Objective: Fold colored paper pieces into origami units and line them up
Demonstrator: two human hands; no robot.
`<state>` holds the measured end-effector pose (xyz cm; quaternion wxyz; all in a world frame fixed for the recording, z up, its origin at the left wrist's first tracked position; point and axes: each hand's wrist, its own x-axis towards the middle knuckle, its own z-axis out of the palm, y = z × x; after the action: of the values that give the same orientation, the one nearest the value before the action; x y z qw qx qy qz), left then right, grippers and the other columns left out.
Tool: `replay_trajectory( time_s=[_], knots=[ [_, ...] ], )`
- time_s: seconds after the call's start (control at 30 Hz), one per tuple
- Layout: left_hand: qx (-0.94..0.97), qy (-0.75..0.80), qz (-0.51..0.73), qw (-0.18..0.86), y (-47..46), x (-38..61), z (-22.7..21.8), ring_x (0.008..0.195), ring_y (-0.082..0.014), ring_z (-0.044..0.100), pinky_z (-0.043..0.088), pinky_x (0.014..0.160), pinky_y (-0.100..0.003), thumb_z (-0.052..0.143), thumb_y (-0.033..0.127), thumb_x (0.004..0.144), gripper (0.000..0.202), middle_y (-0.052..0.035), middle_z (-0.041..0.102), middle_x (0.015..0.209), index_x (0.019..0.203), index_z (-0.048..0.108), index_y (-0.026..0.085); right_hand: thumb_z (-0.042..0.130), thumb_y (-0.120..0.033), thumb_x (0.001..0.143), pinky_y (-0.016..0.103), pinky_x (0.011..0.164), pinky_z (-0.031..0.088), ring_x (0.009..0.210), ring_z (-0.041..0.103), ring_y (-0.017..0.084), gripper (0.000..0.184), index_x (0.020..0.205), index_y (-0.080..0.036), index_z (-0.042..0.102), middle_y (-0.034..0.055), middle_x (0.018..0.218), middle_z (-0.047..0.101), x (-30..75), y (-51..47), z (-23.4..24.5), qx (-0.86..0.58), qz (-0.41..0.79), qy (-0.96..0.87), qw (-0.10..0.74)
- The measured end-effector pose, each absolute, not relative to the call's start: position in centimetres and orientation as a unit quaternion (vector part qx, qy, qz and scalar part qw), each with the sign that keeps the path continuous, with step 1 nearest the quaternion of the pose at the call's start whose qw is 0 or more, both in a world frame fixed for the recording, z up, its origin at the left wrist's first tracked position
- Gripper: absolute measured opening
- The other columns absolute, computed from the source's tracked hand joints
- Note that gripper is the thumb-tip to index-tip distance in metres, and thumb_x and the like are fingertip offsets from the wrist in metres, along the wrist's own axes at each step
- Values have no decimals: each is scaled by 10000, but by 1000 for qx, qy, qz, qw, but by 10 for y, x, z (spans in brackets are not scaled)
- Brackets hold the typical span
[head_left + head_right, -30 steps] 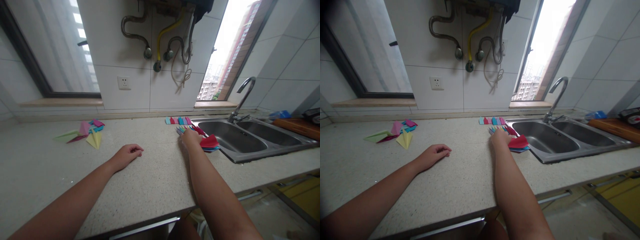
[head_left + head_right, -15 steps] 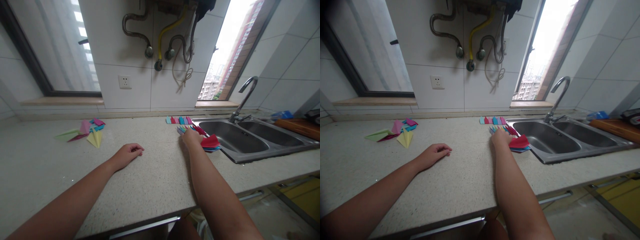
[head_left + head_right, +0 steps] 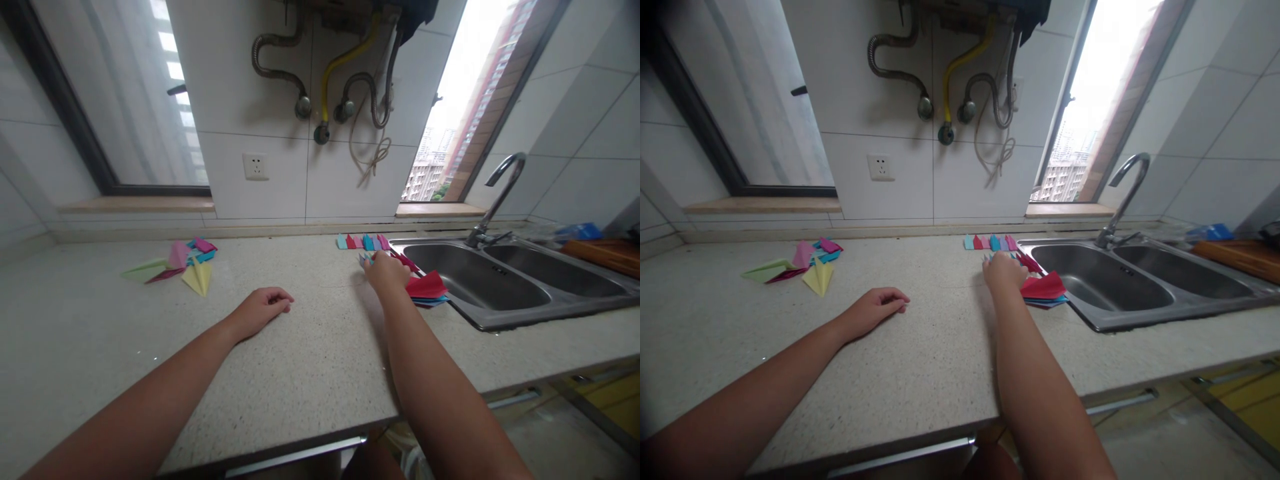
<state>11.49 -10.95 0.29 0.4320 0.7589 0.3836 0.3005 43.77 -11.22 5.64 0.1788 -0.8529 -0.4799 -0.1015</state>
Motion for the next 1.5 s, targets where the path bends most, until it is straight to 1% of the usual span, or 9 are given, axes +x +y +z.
replay_trajectory(
  time_s=[0.1,0.2,0.27,0.37,0.43,0.63,0.93,1.33,1.5],
  knots=[
    [762,388,300,423,-108,115,2,851,-196,656,454,797,-315,582,392,847,279,-63,735,886,981,707,180,423,-412,940,407,826,417,961,629,290,346,1081,-182,639,149,978,694,410,-115,55,-784,-138,-567,214],
    [763,386,300,422,-108,116,2,836,-192,651,455,784,-307,579,404,853,292,-59,732,879,988,705,178,433,-363,943,349,779,413,901,613,244,282,1055,-202,635,110,935,695,369,-118,48,-664,-107,-708,216],
    [766,378,302,424,-108,116,2,830,-187,644,455,783,-302,571,404,860,288,-51,728,874,981,703,179,462,-339,935,333,800,407,922,593,225,259,1082,-202,626,97,955,687,342,-120,42,-569,-84,-790,213],
    [782,365,306,403,-107,116,3,820,-184,629,453,777,-293,562,379,861,250,-40,717,843,867,700,170,522,-297,902,323,835,397,971,555,211,238,1097,-191,606,91,1046,658,311,-121,30,-440,-52,-873,202],
    [793,363,305,382,-106,115,3,811,-185,621,451,765,-290,561,360,857,238,-35,710,820,801,690,167,520,-253,894,323,838,393,959,539,202,193,1051,-175,603,90,1035,641,301,-120,22,-401,-23,-897,186],
    [783,360,304,406,-107,116,4,788,-171,606,441,756,-279,556,396,869,272,-30,702,808,810,693,168,535,-207,872,321,833,382,946,515,197,96,907,-162,612,88,998,613,307,-110,7,-385,41,-903,185],
    [776,363,309,414,-105,117,3,804,-173,616,447,778,-287,556,396,869,277,-40,708,816,843,708,167,554,-225,867,325,840,370,962,508,198,100,910,-163,619,84,998,615,309,-107,5,-372,64,-902,211],
    [770,362,318,419,-106,116,5,780,-163,616,449,764,-281,581,390,854,264,-44,709,805,822,711,163,539,-151,845,334,881,394,975,532,195,142,925,-157,656,87,998,632,311,-106,8,-356,99,-898,237],
    [762,355,325,432,-102,108,10,751,-152,613,447,702,-269,583,386,856,280,-52,709,837,949,709,155,555,-179,858,362,927,410,1003,552,206,192,1001,-151,681,104,1028,646,313,-106,10,-352,118,-896,245]
  ],
)
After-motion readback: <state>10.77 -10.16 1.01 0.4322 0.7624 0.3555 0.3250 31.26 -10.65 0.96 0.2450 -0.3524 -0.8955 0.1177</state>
